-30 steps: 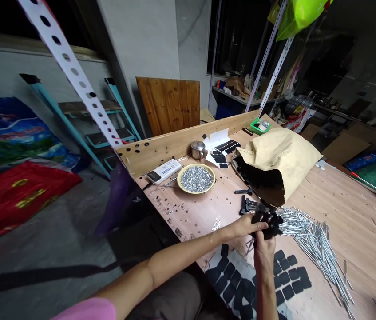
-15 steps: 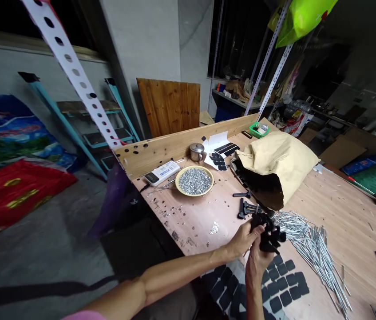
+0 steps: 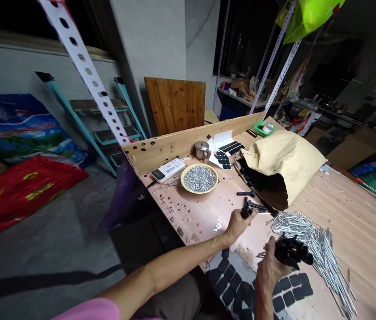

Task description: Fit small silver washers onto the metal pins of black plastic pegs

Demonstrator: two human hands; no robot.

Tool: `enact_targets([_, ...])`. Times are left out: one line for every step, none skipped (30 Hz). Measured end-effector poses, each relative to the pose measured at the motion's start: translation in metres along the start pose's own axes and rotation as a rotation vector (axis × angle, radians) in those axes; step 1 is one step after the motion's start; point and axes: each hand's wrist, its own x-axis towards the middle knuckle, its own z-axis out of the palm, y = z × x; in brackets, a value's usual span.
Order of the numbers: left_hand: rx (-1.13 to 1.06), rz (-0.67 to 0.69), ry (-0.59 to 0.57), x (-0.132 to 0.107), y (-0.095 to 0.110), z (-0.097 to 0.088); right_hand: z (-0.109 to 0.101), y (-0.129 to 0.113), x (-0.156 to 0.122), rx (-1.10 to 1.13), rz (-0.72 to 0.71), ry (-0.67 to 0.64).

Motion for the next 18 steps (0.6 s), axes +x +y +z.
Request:
enact_targets([-0.026,0.015,0.005,-0.001,0.0,-0.001,-0.001,0.0,0.001,-0.018,0.015,0.012])
enact_targets([-0.044,0.043,-0.005,-0.002,0.0,-0.002,-0.002,0.0,0.001,-0.03,0.029,0.008])
enact_targets([-0.052,0.07,-0.017,-0.003,0.001,-0.003,-0.003,-0.001,0.001,-0.033,0.035,-0.01])
enact_targets([-0.053,0.098,-0.027,-0.005,0.001,-0.004,-0.003,-0.002,0.002,-0.029,0.035,-0.026])
enact_targets([-0.048,0.124,-0.036,-0.006,0.002,-0.005,-0.004,-0.004,0.001,-0.022,0.031,-0.041])
enact_targets([-0.036,0.158,-0.05,-0.007,0.002,-0.007,-0.004,-0.005,0.001,-0.019,0.028,-0.048])
enact_targets([-0.022,0.195,-0.068,-0.008,0.001,-0.009,-0.003,-0.007,0.001,-0.022,0.03,-0.046])
enact_targets([-0.008,0.233,-0.084,-0.008,0.001,-0.011,-0.003,-0.009,0.001,-0.031,0.041,-0.038])
enact_targets([0.006,0.273,-0.097,-0.008,0.001,-0.014,-0.002,-0.01,0.0,-0.045,0.061,-0.027])
enact_targets([0.019,0.309,-0.106,-0.007,0.0,-0.016,-0.002,-0.011,0.0,-0.062,0.084,-0.02])
enact_targets([0.029,0.336,-0.105,-0.006,0.0,-0.019,-0.001,-0.012,0.0,-0.075,0.101,-0.02])
enact_targets([0.039,0.356,-0.098,-0.005,-0.001,-0.021,-0.001,-0.013,0.0,-0.085,0.107,-0.026])
enact_targets([0.053,0.372,-0.092,-0.004,-0.001,-0.023,0.0,-0.013,-0.001,-0.09,0.099,-0.038])
enact_targets([0.073,0.389,-0.087,-0.002,-0.002,-0.024,0.001,-0.014,-0.001,-0.096,0.085,-0.054])
enact_targets([0.101,0.406,-0.089,-0.001,-0.002,-0.026,0.002,-0.015,-0.001,-0.102,0.072,-0.072])
enact_targets([0.135,0.421,-0.097,0.001,-0.002,-0.026,0.003,-0.016,-0.001,-0.112,0.067,-0.092])
enact_targets([0.17,0.431,-0.109,0.002,-0.002,-0.027,0.005,-0.017,-0.001,-0.123,0.072,-0.113])
enact_targets([0.2,0.43,-0.122,0.004,-0.002,-0.027,0.006,-0.019,-0.001,-0.137,0.086,-0.137])
